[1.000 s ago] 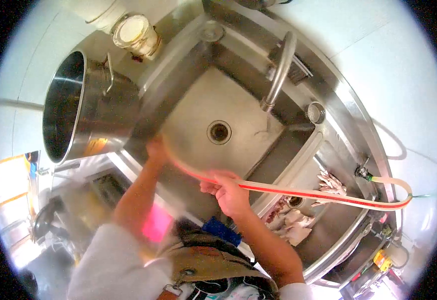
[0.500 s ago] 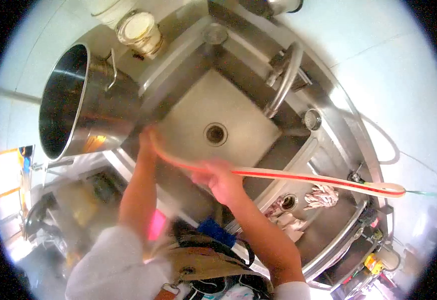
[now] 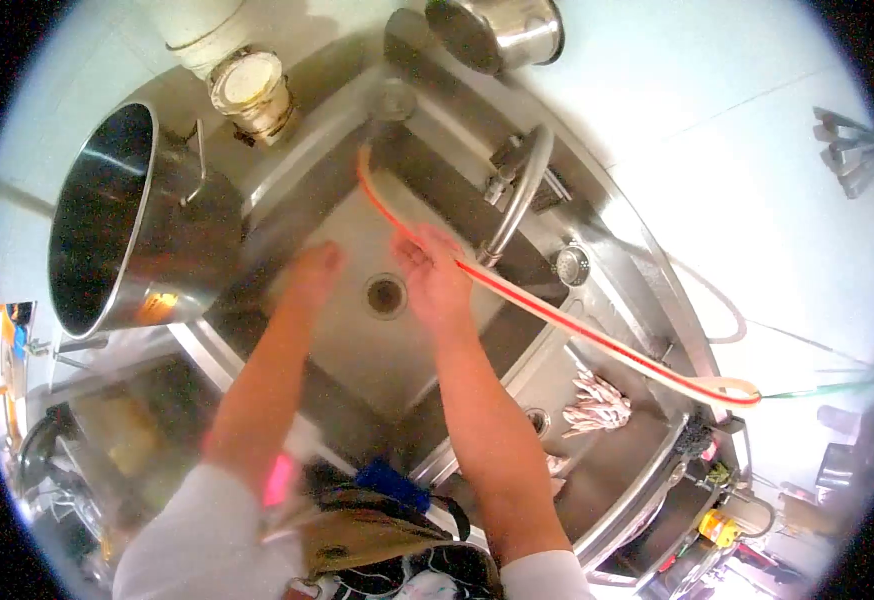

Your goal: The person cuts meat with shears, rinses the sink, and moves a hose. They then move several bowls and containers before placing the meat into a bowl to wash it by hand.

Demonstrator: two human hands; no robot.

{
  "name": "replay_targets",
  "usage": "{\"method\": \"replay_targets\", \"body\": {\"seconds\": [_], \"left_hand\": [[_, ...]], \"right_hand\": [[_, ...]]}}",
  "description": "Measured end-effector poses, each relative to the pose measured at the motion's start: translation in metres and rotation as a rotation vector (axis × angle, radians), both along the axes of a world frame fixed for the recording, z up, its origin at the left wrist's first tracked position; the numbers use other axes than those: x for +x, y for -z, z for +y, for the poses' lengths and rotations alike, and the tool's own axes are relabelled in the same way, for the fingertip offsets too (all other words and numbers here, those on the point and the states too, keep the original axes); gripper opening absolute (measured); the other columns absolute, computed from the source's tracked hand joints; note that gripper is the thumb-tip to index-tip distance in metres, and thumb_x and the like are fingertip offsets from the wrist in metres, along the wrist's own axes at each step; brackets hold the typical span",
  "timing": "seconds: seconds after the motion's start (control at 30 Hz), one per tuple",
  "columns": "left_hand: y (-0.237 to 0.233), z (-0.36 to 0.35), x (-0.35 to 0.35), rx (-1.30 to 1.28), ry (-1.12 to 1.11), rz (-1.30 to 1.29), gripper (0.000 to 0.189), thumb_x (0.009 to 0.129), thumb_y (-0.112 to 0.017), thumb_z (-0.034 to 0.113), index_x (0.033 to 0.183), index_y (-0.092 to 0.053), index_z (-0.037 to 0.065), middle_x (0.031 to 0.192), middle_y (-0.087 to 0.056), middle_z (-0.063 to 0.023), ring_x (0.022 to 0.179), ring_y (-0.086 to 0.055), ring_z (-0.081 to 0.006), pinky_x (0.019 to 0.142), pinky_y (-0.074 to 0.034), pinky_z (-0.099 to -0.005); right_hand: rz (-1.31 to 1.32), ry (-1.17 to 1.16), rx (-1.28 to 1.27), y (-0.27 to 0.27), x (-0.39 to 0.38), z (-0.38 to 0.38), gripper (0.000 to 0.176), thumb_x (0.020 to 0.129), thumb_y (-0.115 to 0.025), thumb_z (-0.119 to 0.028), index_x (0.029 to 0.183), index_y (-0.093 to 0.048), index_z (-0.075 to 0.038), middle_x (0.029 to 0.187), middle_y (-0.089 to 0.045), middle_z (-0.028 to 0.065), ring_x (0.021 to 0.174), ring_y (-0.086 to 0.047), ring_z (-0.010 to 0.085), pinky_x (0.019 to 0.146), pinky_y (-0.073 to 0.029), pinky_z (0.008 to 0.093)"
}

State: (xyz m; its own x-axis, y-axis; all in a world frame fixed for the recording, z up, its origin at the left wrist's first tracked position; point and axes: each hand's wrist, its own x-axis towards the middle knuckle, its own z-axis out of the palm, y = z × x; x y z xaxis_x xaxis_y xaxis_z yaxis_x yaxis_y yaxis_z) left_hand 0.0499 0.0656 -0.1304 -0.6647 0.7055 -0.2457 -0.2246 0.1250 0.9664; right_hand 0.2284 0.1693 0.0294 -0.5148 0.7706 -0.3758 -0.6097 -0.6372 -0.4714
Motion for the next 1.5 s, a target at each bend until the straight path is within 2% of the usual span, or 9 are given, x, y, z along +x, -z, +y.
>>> {"method": "replay_targets", "body": {"seconds": [0.1, 0.17, 0.3, 0.47, 0.83, 1.17, 1.37, 1.47, 1.5], "left_hand": [[-0.021, -0.010, 0.017, -0.149, 0.009, 0.071, 0.013, 0.080, -0.058, 0.006, 0.068, -0.054, 0.003, 0.062, -0.052, -0.0039, 0.050, -0.046, -0.0125, 0.043, -0.037, -0.0246], [-0.055, -0.001, 0.026, -0.330, -0.112, -0.627, 0.020, 0.080, -0.058, 0.008, 0.062, -0.050, 0.005, 0.057, -0.048, -0.0030, 0.045, -0.040, -0.0115, 0.039, -0.030, -0.0251], [0.033, -0.026, 0.046, -0.042, 0.189, 0.293, 0.025, 0.079, -0.060, 0.013, 0.058, -0.048, 0.008, 0.053, -0.044, -0.0016, 0.043, -0.035, -0.0113, 0.038, -0.023, -0.0270], [-0.007, -0.039, 0.100, -0.420, -0.173, -0.538, 0.017, 0.077, -0.061, 0.013, 0.062, -0.053, 0.008, 0.054, -0.044, -0.0003, 0.047, -0.036, -0.0111, 0.043, -0.027, -0.0278], [-0.105, -0.073, 0.148, -0.698, 0.833, -0.159, 0.012, 0.079, -0.058, 0.013, 0.069, -0.056, 0.007, 0.060, -0.051, -0.0035, 0.050, -0.046, -0.0138, 0.046, -0.039, -0.0285], [0.023, -0.117, 0.244, -0.642, 0.269, -1.052, 0.013, 0.081, -0.054, 0.015, 0.073, -0.060, 0.006, 0.065, -0.058, -0.0102, 0.058, -0.058, -0.0219, 0.051, -0.049, -0.0358], [0.043, -0.113, 0.193, -0.594, 0.455, -0.584, 0.011, 0.074, -0.055, 0.009, 0.066, -0.061, 0.005, 0.062, -0.059, -0.0138, 0.061, -0.061, -0.0234, 0.052, -0.050, -0.0353], [0.044, -0.113, 0.170, -0.496, 1.497, 1.015, 0.009, 0.065, -0.058, 0.010, 0.062, -0.065, 0.004, 0.067, -0.063, -0.0182, 0.067, -0.064, -0.0274, 0.057, -0.050, -0.0412], [0.035, -0.115, 0.171, -0.507, 1.548, 0.981, 0.011, 0.065, -0.058, 0.012, 0.064, -0.066, 0.004, 0.072, -0.064, -0.0187, 0.069, -0.064, -0.0291, 0.059, -0.050, -0.0427]], "right_hand": [[-0.042, 0.110, 0.073, 0.005, 0.016, 0.000, 0.013, 0.089, -0.057, -0.010, 0.098, -0.056, -0.001, 0.097, -0.064, 0.0151, 0.092, -0.062, 0.0270, 0.086, -0.049, 0.0412], [-0.125, 0.192, 0.079, 0.008, 0.037, 0.000, 0.015, 0.088, -0.057, -0.009, 0.100, -0.054, -0.001, 0.101, -0.063, 0.0163, 0.093, -0.061, 0.0273, 0.087, -0.049, 0.0425], [-0.211, 0.265, 0.161, -0.006, 0.088, -0.026, 0.020, 0.089, -0.058, -0.010, 0.104, -0.051, 0.000, 0.106, -0.061, 0.0181, 0.095, -0.061, 0.0277, 0.088, -0.049, 0.0443], [-0.295, 0.336, 0.152, -0.028, 0.137, -0.066, 0.021, 0.089, -0.057, -0.011, 0.106, -0.050, 0.000, 0.106, -0.061, 0.0177, 0.094, -0.061, 0.0278, 0.087, -0.050, 0.0442], [-1.162, 0.168, 0.602, -0.067, 0.232, -0.136, 0.020, 0.089, -0.057, -0.014, 0.097, -0.056, 0.003, 0.094, -0.064, 0.0166, 0.078, -0.065, 0.0268, 0.072, -0.056, 0.0408], [-0.960, -0.011, 0.108, -0.062, 0.207, -0.196, 0.024, 0.085, -0.061, -0.020, 0.089, -0.058, 0.004, 0.076, -0.064, 0.0115, 0.060, -0.062, 0.0196, 0.056, -0.052, 0.0290], [-1.078, -0.065, 0.402, -0.070, 0.188, -0.215, 0.024, 0.085, -0.060, -0.021, 0.085, -0.056, 0.003, 0.077, -0.064, 0.0141, 0.054, -0.061, 0.0195, 0.047, -0.050, 0.0282], [-1.147, -0.093, 0.413, -0.079, 0.186, -0.214, 0.024, 0.084, -0.062, -0.020, 0.082, -0.056, 0.004, 0.072, -0.064, 0.0141, 0.050, -0.059, 0.0181, 0.045, -0.049, 0.0278], [-1.176, -0.113, 0.442, -0.074, 0.192, -0.213, 0.024, 0.084, -0.062, -0.020, 0.082, -0.057, 0.004, 0.070, -0.063, 0.0137, 0.049, -0.059, 0.0177, 0.045, -0.048, 0.0274]]}}
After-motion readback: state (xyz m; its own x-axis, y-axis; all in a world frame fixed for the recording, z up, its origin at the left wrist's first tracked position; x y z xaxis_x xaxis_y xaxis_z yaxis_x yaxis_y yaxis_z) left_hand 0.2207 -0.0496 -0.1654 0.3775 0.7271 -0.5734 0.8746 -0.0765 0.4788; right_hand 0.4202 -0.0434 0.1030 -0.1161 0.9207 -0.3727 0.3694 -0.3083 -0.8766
